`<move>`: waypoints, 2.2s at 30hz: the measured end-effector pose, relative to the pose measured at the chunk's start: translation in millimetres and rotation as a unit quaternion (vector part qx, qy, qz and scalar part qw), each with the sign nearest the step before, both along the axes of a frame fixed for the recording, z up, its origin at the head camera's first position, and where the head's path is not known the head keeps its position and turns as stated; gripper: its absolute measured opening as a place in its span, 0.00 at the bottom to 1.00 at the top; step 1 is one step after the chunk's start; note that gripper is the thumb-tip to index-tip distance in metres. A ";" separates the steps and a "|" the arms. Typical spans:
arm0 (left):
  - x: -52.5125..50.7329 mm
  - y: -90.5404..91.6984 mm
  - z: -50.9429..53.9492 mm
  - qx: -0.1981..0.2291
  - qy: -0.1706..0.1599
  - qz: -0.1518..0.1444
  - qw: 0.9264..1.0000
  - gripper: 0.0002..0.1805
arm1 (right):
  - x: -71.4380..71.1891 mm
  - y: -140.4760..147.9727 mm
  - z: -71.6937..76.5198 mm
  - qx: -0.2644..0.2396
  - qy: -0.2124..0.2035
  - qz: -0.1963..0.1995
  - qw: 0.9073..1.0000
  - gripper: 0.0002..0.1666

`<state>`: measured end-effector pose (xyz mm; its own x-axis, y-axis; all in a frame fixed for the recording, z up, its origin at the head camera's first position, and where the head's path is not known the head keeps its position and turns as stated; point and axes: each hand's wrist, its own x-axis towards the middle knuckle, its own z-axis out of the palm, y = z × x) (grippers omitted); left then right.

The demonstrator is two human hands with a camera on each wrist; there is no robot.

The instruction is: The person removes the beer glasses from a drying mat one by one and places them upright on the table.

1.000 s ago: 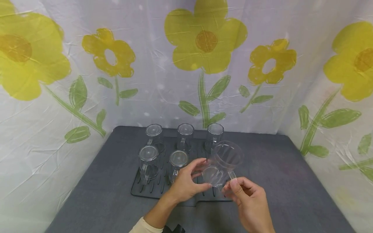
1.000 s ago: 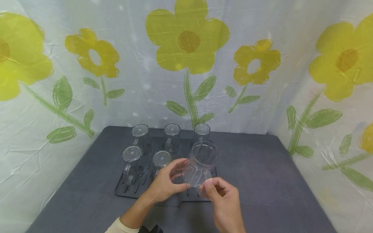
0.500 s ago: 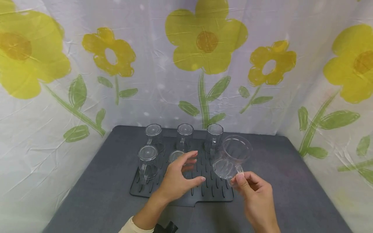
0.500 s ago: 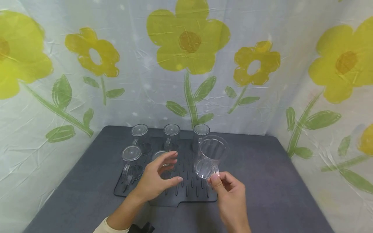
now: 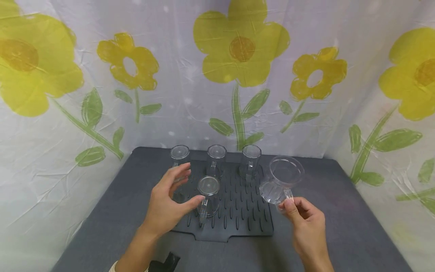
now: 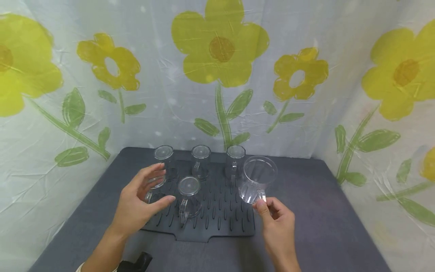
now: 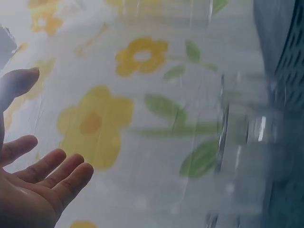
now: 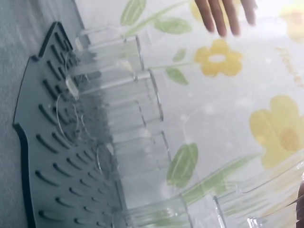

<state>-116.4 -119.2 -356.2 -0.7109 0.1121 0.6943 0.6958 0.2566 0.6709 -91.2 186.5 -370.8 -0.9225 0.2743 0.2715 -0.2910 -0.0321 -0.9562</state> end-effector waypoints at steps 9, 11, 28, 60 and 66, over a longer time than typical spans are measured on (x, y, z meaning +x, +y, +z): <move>1.4 -35.2 -4.1 0.047 -0.004 0.038 0.998 0.48 | -11.3 9.1 -3.4 0.030 -0.001 -0.036 0.999 0.11; 1.3 -40.7 -6.7 0.047 -0.003 0.049 0.998 0.48 | -14.3 11.0 -4.7 0.042 -0.007 -0.045 0.998 0.12; -6.5 -76.1 -51.6 0.095 -0.008 0.055 0.994 0.52 | -64.1 32.8 -25.6 0.041 0.029 -0.082 0.995 0.13; -25.6 -105.2 -160.0 -0.114 -0.289 0.151 0.939 0.58 | -135.8 60.3 -73.9 0.029 -0.021 -0.088 0.995 0.18; -27.5 -106.7 -167.6 -0.158 -0.320 0.150 0.922 0.60 | -142.4 62.0 -84.4 0.028 -0.018 -0.094 0.995 0.18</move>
<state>-143.9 -226.0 -523.8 -0.9956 -0.0322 0.0883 0.0488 0.6258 0.7784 -233.6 248.4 -455.2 -0.8654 0.4284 0.2597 -0.2531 0.0735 -0.9646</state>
